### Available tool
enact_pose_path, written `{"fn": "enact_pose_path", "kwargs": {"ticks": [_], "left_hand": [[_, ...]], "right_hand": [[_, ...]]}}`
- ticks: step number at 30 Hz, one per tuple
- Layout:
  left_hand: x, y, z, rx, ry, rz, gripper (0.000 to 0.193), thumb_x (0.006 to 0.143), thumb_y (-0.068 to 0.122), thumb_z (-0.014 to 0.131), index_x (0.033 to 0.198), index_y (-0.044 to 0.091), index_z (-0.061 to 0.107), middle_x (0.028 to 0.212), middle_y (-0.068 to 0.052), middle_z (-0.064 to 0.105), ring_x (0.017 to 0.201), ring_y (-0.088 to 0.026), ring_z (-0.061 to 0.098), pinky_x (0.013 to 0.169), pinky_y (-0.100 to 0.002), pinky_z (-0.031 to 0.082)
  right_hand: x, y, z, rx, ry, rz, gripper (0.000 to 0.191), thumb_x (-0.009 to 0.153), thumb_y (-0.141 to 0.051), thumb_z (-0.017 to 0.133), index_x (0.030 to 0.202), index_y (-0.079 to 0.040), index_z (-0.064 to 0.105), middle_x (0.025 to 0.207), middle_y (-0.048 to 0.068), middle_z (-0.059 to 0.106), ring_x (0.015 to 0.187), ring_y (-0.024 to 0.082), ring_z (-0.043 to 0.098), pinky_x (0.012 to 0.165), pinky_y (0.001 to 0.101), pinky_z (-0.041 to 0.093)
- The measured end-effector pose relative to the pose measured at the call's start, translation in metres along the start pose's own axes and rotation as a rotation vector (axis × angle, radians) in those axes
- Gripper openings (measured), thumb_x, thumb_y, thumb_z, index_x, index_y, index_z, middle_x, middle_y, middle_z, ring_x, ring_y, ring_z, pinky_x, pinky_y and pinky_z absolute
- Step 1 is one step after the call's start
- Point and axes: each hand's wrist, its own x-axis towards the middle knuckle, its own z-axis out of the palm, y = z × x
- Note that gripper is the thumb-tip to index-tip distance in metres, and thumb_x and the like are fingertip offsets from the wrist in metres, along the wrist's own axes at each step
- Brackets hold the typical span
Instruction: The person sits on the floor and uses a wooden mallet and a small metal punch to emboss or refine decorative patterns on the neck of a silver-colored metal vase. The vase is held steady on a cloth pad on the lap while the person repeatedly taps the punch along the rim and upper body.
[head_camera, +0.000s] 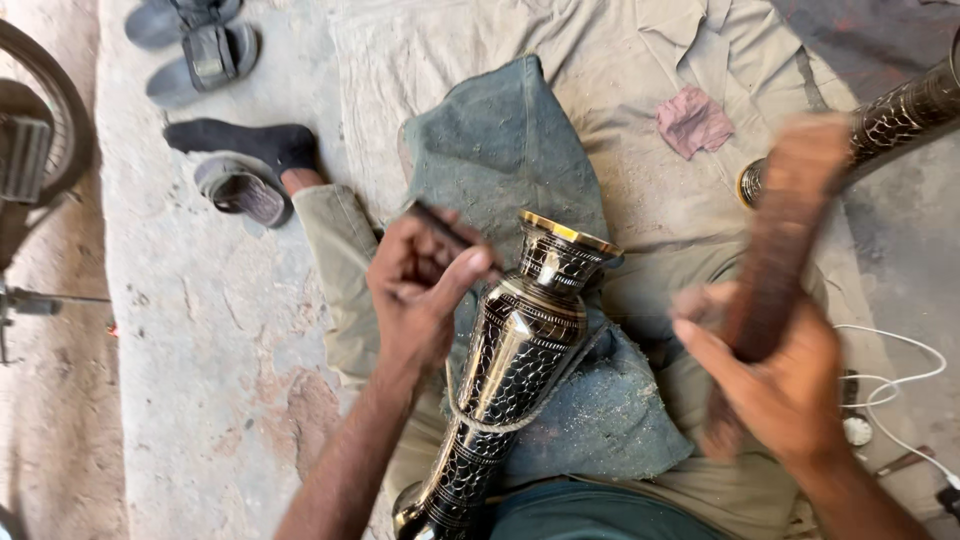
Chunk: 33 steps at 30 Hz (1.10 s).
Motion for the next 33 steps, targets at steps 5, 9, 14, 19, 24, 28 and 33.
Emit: {"fn": "enact_pose_path", "kwargs": {"ticks": [5,9,14,19,24,28,33], "left_hand": [[-0.042,-0.017,-0.005,-0.379,0.294,-0.291,0.036,0.094,0.002,0.074,0.126,0.006,0.056,0.095,-0.009,0.070,0.086,-0.018,0.073,0.071,-0.028,0.062],[-0.051,-0.035,-0.008,-0.473,0.386,-0.308,0.038,0.093,0.004,0.074,0.126,0.009,0.057,0.093,-0.007,0.070,0.084,-0.016,0.072,0.070,-0.026,0.062],[-0.042,-0.046,-0.005,-0.570,0.508,-0.266,0.039,0.091,0.004,0.075,0.125,0.008,0.057,0.094,-0.007,0.071,0.084,-0.016,0.072,0.074,-0.027,0.062],[-0.027,-0.021,0.001,-0.166,0.297,-0.111,0.032,0.092,0.002,0.076,0.120,0.004,0.062,0.093,-0.007,0.071,0.084,-0.016,0.073,0.072,-0.029,0.064],[-0.003,0.013,0.018,0.255,-0.147,0.076,0.016,0.103,0.005,0.076,0.114,0.004,0.064,0.106,-0.007,0.070,0.093,-0.014,0.071,0.082,-0.027,0.064],[0.020,0.029,0.035,0.573,-0.353,0.154,0.029,0.100,0.012,0.076,0.126,0.006,0.064,0.109,-0.006,0.071,0.095,-0.015,0.075,0.083,-0.028,0.067],[0.031,0.037,0.045,0.766,-0.493,0.277,0.032,0.101,0.014,0.076,0.128,0.004,0.063,0.116,-0.010,0.071,0.098,-0.023,0.074,0.082,-0.033,0.062]], "right_hand": [[0.057,-0.016,0.067,0.469,-0.137,-0.209,0.041,0.091,-0.006,0.078,0.122,-0.005,0.053,0.121,0.008,0.069,0.122,0.018,0.068,0.107,0.0333,0.056],[0.069,-0.034,0.080,0.290,-0.053,-0.252,0.041,0.091,-0.009,0.084,0.118,-0.003,0.055,0.105,0.012,0.063,0.098,0.021,0.066,0.089,0.0358,0.057],[0.078,-0.077,0.088,-0.473,-0.063,-0.466,0.047,0.088,-0.023,0.088,0.112,0.003,0.056,0.084,0.015,0.070,0.071,0.028,0.068,0.063,0.0439,0.053],[0.056,-0.111,0.064,-0.438,-0.088,-0.282,0.042,0.089,-0.021,0.085,0.115,0.001,0.060,0.084,0.013,0.072,0.069,0.023,0.070,0.066,0.0402,0.057],[-0.019,-0.061,0.037,0.276,-0.057,-0.302,0.035,0.092,0.003,0.072,0.123,-0.002,0.057,0.108,0.011,0.074,0.102,0.021,0.076,0.093,0.0369,0.066],[-0.028,0.000,0.045,0.638,-0.221,-0.090,0.034,0.088,0.005,0.075,0.116,-0.002,0.056,0.099,0.010,0.073,0.098,0.023,0.077,0.090,0.0388,0.067],[-0.014,0.009,0.000,0.107,-0.150,-0.027,0.030,0.079,0.002,0.079,0.104,-0.002,0.062,0.090,0.009,0.072,0.080,0.016,0.071,0.071,0.0324,0.060]]}}
